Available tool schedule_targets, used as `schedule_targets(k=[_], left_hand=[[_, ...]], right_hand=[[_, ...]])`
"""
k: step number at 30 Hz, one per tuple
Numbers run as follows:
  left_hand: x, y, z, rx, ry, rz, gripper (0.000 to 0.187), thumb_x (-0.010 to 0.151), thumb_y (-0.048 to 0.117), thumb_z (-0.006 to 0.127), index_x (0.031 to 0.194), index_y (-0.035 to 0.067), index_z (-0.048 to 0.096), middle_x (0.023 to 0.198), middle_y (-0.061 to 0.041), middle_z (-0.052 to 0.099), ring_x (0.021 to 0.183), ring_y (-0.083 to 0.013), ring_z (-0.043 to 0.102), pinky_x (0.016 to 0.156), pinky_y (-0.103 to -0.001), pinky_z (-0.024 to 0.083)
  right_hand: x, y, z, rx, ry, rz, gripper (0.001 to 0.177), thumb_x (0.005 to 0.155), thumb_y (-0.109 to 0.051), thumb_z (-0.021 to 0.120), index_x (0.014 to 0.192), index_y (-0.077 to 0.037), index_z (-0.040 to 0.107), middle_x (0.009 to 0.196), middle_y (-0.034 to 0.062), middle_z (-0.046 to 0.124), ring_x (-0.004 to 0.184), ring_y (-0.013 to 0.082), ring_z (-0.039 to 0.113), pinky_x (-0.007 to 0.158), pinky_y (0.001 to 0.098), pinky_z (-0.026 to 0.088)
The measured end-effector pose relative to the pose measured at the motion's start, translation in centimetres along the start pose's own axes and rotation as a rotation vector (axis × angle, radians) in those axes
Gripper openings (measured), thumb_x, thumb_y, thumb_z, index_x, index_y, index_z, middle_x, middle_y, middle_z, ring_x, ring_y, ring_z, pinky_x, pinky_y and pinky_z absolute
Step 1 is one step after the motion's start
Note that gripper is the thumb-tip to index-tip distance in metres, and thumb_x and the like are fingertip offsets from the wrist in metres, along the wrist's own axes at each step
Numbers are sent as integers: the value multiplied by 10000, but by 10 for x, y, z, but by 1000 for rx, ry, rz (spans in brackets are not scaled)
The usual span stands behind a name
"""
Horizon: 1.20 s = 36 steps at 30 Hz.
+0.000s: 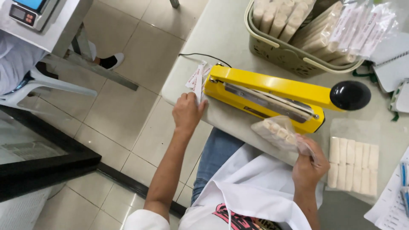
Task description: Packing food sticks into plastic bags, sealing them with a heat sealer, and applying labels.
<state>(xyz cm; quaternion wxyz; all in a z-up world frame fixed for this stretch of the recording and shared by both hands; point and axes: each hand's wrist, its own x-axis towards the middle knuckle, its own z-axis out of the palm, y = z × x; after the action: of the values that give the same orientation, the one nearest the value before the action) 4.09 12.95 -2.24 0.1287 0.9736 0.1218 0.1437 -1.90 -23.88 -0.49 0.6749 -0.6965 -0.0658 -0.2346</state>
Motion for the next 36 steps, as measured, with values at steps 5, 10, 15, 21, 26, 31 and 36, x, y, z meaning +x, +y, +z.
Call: schedule_targets(k=[5,10,15,21,26,31,36], left_hand=[[2,14,16,254,60,-61,261,843,340,755,867,104,646,763,-41,605,695,-232,694,605,-365,580],[13,7,12,208,46,-65,119,878,202,706,839,96,670,719,-51,625,642,-232,706,578,-360,586],[15,-6,-11,-118,-60,-209,118,928,233,649,936,128,702,770,-70,693,724,-288,739,660,-439,597],[6,-2,-59,-820,-75,-314,127,975,148,681,1053,65,737,841,-101,735,811,-181,676,774,-369,567],[-1,34,-98,-1160,-93,-182,154,939,75,726,1086,35,702,917,-77,713,889,-152,667,867,-355,565],[-10,96,-102,-1481,-171,-71,150,891,106,792,957,34,678,960,-91,735,991,-161,698,964,-314,525],[-14,145,-94,-1550,-280,157,171,832,55,840,923,-6,709,903,-142,705,948,-241,676,947,-329,498]], right_hand=[[-4,-10,2,-12,9,34,107,1006,57,653,1055,152,650,1073,273,672,1086,322,676,1050,471,536],[-3,-5,2,15,-1,37,132,997,44,661,1073,151,651,1081,273,673,1091,317,678,1034,457,538],[-6,6,-8,21,-1,31,162,965,84,672,1093,179,641,1079,292,662,1080,324,669,1020,472,531],[7,-6,0,54,21,43,107,1028,14,671,1062,115,663,1021,202,672,1033,225,645,1006,424,545],[16,-4,-6,67,-32,-11,74,973,84,662,953,153,645,952,282,671,978,355,710,981,464,559],[27,-12,-8,48,-77,67,104,960,5,698,989,102,673,996,244,705,994,304,691,955,426,541],[29,-10,0,144,-91,107,206,839,6,789,993,117,709,1013,253,722,1032,322,708,947,423,541]])
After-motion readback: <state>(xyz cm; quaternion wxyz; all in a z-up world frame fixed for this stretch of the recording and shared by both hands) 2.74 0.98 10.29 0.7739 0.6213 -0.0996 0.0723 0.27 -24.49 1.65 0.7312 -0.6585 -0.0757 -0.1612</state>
